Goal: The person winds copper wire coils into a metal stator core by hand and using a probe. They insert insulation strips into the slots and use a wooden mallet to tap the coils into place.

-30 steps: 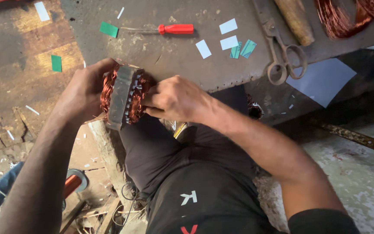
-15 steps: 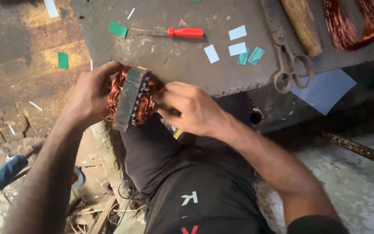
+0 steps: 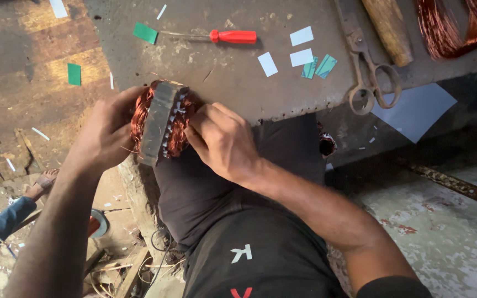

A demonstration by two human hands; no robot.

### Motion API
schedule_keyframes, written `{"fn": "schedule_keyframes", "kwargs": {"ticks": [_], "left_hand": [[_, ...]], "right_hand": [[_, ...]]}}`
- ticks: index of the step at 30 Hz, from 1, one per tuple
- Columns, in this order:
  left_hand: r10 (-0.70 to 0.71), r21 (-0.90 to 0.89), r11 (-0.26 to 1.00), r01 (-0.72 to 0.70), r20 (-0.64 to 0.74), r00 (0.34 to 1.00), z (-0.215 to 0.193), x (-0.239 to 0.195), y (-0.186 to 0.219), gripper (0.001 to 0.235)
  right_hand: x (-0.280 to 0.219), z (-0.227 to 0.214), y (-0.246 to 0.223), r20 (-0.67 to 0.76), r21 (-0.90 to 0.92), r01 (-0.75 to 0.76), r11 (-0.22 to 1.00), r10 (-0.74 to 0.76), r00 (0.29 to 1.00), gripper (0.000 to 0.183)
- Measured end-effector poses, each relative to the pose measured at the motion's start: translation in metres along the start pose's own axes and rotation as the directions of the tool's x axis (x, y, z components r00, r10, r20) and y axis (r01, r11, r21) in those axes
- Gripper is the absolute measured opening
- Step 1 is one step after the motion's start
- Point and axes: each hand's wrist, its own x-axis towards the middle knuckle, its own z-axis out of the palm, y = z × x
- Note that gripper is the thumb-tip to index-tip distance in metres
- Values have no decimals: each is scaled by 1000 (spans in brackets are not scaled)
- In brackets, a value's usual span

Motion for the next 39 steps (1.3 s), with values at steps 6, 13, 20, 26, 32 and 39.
{"fn": "schedule_keyframes", "kwargs": {"ticks": [6,13,20,26,32,39], "left_hand": [[50,22,999,-50,30,998,-3,6,5,52],[40,165,985,-42,17,999,-1,22,12,45],[92,-61,994,-89,46,995,-2,23,8,51],[28,92,995,-29,15,1000,-4,18,15,52],[-57,49,997,52,102,993,-10,7,10,62],[47,-31,998,-46,44,998,-3,0,-3,49]], "right_hand": [[1,-10,13,38,92,29,995,-32,999,11],[7,-22,24,198,122,214,969,-235,952,16],[11,-10,42,371,60,321,945,-320,872,22],[-12,-8,22,54,14,313,950,-313,948,18],[-22,0,23,-53,10,312,950,-312,949,24],[-17,2,33,-4,70,372,926,-372,928,32]]}}
